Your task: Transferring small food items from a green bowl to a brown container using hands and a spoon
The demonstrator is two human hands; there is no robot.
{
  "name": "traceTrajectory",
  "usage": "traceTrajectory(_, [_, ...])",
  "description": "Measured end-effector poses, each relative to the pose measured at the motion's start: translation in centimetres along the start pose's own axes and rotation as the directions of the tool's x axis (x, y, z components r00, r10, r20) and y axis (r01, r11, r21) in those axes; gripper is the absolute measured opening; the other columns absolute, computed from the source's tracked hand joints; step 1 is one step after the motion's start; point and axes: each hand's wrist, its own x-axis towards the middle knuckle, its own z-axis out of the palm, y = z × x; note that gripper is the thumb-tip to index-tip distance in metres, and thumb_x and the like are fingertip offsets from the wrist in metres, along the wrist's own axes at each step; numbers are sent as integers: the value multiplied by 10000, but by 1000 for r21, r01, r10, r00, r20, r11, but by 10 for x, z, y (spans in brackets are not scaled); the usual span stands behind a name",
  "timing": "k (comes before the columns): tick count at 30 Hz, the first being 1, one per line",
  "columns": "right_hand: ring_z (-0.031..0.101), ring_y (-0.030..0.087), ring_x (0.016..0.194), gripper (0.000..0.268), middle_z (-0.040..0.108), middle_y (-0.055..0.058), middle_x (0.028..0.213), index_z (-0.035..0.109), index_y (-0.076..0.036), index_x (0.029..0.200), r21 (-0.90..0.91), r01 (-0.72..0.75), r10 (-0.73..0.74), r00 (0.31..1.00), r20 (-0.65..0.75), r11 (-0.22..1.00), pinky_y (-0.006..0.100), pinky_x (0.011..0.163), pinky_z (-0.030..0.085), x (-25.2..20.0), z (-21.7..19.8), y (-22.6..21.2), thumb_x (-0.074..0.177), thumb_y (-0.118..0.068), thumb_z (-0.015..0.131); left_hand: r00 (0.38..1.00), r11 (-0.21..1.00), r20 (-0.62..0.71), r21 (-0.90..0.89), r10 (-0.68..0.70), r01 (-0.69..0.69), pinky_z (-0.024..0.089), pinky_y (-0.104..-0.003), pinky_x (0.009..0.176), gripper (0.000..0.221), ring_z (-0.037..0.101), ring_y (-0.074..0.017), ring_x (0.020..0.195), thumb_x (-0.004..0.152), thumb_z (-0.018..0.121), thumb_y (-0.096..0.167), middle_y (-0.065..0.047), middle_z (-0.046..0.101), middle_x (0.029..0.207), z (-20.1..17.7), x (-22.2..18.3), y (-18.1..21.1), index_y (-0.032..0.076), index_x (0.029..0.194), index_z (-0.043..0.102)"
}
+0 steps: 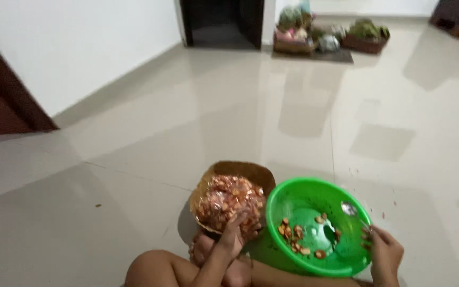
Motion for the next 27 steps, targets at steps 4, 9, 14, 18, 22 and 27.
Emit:
traceTrajectory(4, [609,176,723,239,677,124,708,773,-40,946,-638,147,-138,988,64,756,388,653,462,-18,6,-24,952,-246,652,996,995,-9,46,90,-90,601,-370,657,300,725,-242,816,890,692,283,-104,756,1007,0,5,-11,143,1155,676])
traceTrajectory(9, [718,450,887,244,752,218,893,811,-24,1040,-676,385,-367,913,178,629,523,860,548,-33,25,-32,889,-2,621,997,996,69,88,18,-24,636,-485,787,348,729,-401,1068,966,652,367,-180,713,1233,-29,28,-18,219,1277,601])
traceTrajectory(14, [690,482,960,349,770,210,953,793,-68,1166,-766,347,-160,937,311,541,579,879,519,-35,45,-33,882,-24,594,995,1000,98,9,-23,22,646,-505,745,486,702,-439,1104,996,547,332,-229,671,1297,-32,30,-25,167,1451,501])
traceTrajectory(18, [751,254,1014,439,809,-8,1065,801,-311,1175,-913,270,210,916,341,306,413,796,565,-45,53,-69,881,-114,542,984,999,172,28,-50,46,606,-434,712,480,702,-357,1038,927,627,359,-178,684,1240,4,0,-11,147,1350,550])
traceTrajectory(22, [734,158,975,487,811,-121,1021,792,-376,1171,-921,167,175,955,240,352,395,783,540,-41,37,-75,868,-97,531,984,994,145,9,-106,106,609,-417,722,531,706,-355,1042,935,611,344,-174,671,1290,-1,1,-15,122,1406,509])
traceTrajectory(27, [714,351,1043,490,804,8,1068,747,-304,1270,-982,146,165,973,164,117,481,845,552,-37,30,-67,847,-165,543,980,993,166,0,-112,114,618,-389,716,512,716,-352,1027,948,617,347,-173,673,1274,1,-4,-13,130,1397,504])
